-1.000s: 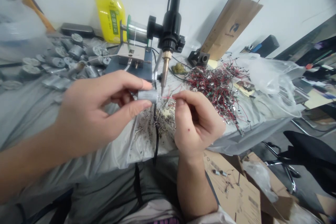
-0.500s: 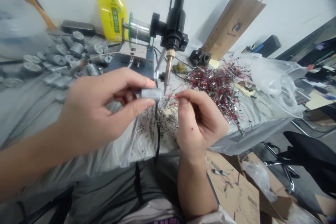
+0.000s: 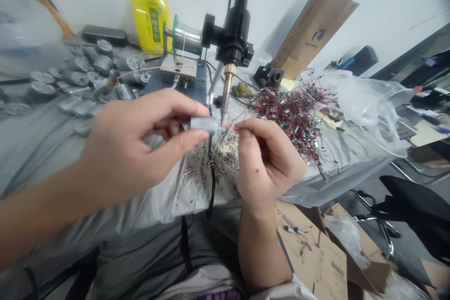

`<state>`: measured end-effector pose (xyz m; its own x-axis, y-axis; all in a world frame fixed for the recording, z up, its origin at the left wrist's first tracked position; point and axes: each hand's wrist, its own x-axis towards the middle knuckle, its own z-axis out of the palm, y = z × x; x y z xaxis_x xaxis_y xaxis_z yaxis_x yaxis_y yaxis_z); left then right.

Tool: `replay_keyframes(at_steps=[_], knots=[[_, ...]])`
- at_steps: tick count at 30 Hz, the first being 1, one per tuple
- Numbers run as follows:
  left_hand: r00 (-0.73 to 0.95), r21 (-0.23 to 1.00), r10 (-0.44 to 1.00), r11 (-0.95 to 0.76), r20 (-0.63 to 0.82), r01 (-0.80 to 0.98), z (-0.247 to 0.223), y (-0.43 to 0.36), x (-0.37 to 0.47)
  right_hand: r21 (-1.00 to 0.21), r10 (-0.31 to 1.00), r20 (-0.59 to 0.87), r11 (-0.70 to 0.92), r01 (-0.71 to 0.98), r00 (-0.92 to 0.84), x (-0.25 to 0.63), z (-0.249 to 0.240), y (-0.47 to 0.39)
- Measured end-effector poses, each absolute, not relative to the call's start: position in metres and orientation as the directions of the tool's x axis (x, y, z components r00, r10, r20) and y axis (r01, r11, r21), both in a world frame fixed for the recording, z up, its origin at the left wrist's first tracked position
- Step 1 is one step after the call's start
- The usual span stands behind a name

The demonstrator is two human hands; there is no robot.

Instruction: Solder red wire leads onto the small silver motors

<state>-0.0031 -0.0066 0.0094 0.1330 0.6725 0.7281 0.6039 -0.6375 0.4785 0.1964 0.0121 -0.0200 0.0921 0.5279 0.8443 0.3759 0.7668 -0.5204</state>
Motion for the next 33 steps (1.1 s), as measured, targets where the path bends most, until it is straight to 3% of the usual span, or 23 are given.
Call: replay_keyframes(at_steps=[33], knots=[[0.154,0.474,0.677,-0.641,0.72,0.603,0.0127,-0.0097,-0.0031,-0.524,0.507,0.849,0.772,0.359,0.149,0.1954,-0.0197,0.0122]])
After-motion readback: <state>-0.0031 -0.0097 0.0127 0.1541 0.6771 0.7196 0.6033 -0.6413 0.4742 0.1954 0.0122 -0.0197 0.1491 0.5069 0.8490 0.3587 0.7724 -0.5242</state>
